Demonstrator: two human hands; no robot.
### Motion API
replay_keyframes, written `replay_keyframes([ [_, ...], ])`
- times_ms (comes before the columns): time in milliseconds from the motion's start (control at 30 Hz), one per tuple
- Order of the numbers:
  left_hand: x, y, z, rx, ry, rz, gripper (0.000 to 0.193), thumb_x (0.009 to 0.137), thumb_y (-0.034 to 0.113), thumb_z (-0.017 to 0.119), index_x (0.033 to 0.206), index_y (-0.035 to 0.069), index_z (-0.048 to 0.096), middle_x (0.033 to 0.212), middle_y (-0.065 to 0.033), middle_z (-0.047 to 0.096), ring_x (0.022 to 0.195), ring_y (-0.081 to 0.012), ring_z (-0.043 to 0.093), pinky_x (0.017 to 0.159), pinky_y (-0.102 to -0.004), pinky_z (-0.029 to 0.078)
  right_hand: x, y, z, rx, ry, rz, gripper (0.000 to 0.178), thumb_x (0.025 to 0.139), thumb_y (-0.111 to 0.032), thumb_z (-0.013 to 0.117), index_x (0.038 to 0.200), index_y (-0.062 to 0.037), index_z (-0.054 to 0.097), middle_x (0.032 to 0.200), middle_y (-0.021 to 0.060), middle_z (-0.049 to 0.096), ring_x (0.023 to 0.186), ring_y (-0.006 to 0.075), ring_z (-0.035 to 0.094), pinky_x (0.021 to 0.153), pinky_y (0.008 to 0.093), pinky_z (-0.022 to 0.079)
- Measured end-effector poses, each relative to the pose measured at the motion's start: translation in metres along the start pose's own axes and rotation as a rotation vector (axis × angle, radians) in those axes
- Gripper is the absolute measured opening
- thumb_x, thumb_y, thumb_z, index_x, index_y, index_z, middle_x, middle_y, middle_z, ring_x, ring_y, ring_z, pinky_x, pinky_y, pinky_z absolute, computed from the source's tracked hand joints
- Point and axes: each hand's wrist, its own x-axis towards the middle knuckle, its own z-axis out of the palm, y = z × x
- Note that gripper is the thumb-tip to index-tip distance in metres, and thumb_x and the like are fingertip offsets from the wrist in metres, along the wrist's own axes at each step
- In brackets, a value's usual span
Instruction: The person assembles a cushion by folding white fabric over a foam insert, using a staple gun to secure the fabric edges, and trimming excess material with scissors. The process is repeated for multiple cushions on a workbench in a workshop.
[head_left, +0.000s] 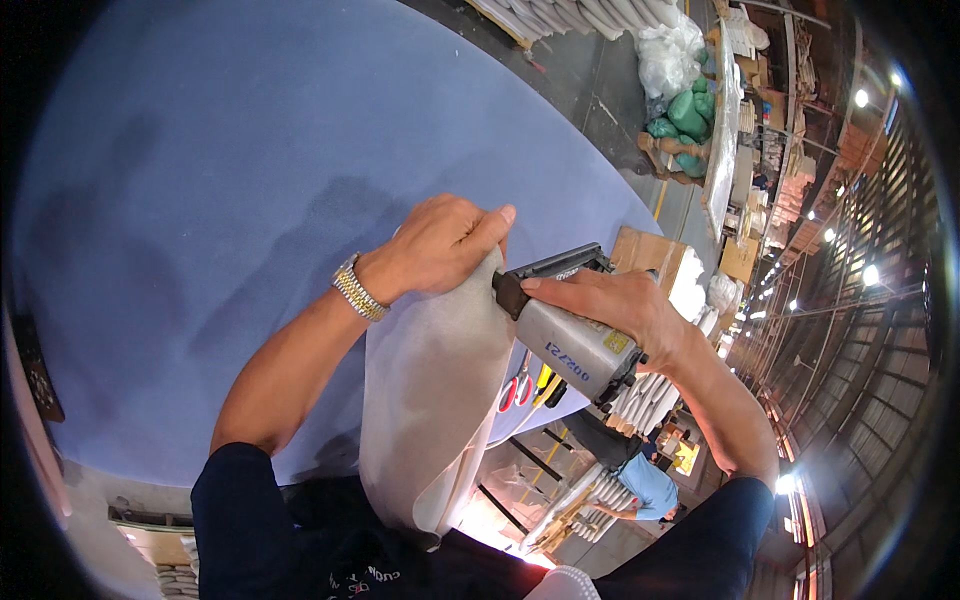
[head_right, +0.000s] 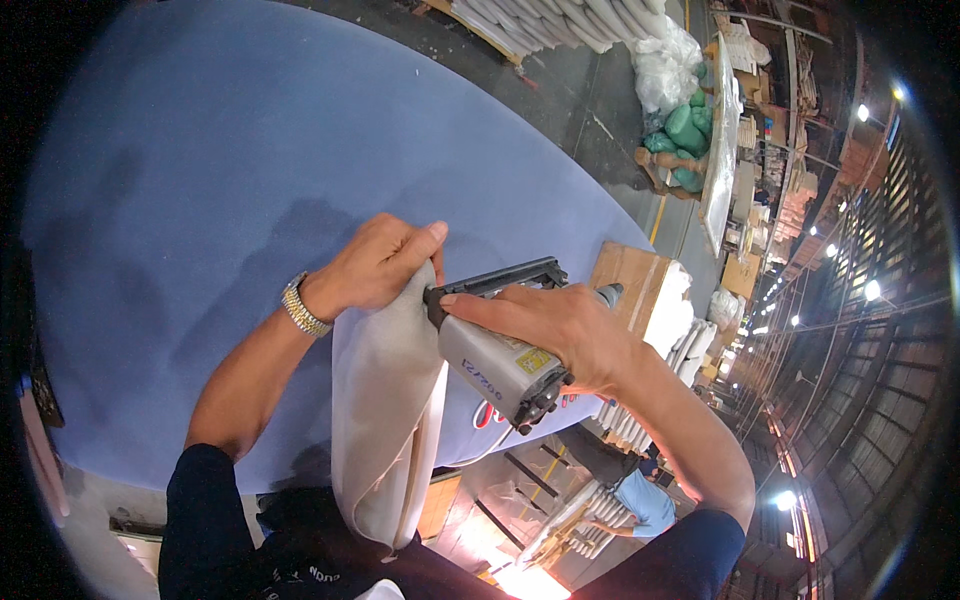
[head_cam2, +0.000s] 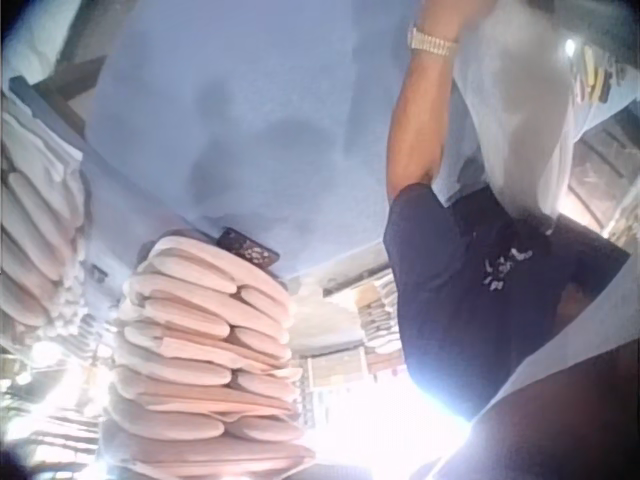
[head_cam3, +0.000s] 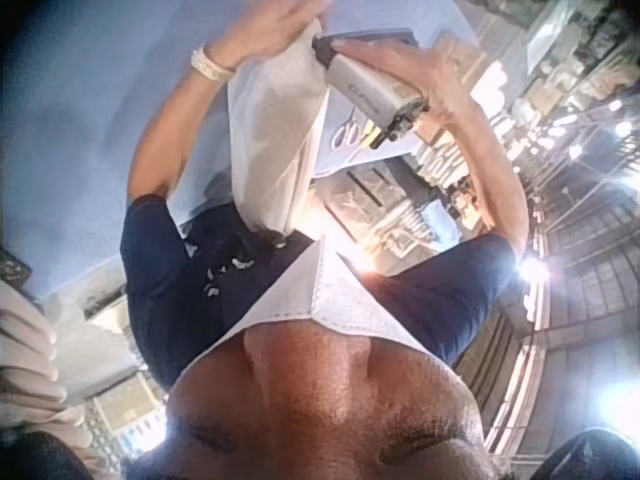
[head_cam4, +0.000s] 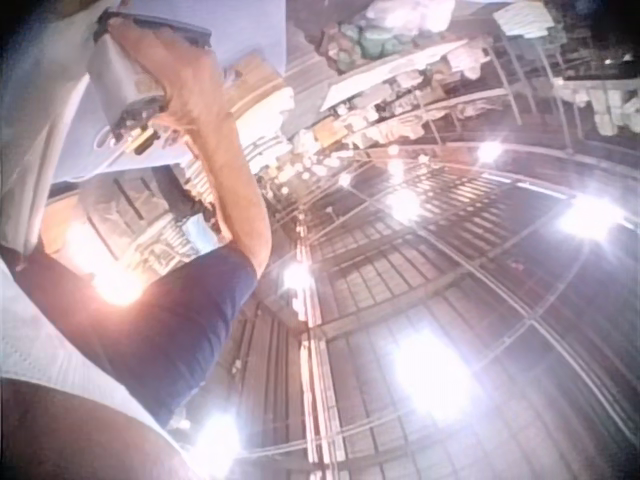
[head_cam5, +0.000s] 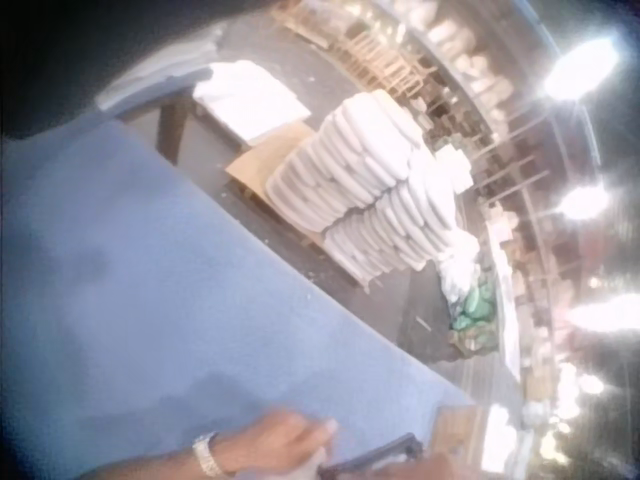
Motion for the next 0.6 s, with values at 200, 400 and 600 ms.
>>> replay_keyframes([
  [200, -0.007, 0.005, -0.004, -0.042, 0.047, -0.082, 0.065, 0.108, 0.042, 0.039, 0.070, 0.001, 0.073, 0.060, -0.0212, 0.062, 0.059, -0.0396, 0.062, 0.066, -0.0467, 0.050, 0.011, -0.009, 0.000, 0.110, -0.009, 0.084, 0.075, 0.076, -0.036, 0.076, 0.144, -0.0089, 0.060, 0.101, 0.0114, 0.071, 0.086, 0.0291, 0.071, 0.072, 0.0388, 0.056],
  [400, -0.007, 0.002, 0.000, -0.022, 0.071, -0.035, 0.066, 0.109, 0.042, 0.039, 0.068, 0.000, 0.069, 0.055, -0.0214, 0.056, 0.055, -0.0412, 0.059, 0.061, -0.0479, 0.048, 0.015, -0.009, 0.000, 0.128, 0.001, 0.124, 0.085, 0.068, -0.032, 0.081, 0.148, -0.0162, 0.056, 0.095, 0.0088, 0.065, 0.090, 0.0310, 0.069, 0.076, 0.0414, 0.056],
  [600, -0.009, 0.000, -0.003, -0.037, 0.082, -0.015, 0.065, 0.109, 0.041, 0.040, 0.065, 0.001, 0.067, 0.054, -0.0208, 0.054, 0.053, -0.0403, 0.057, 0.059, -0.0479, 0.047, 0.023, -0.018, -0.001, 0.135, 0.021, 0.149, 0.073, 0.074, -0.024, 0.078, 0.144, -0.0147, 0.060, 0.096, 0.0082, 0.067, 0.089, 0.0298, 0.070, 0.076, 0.0409, 0.058],
])
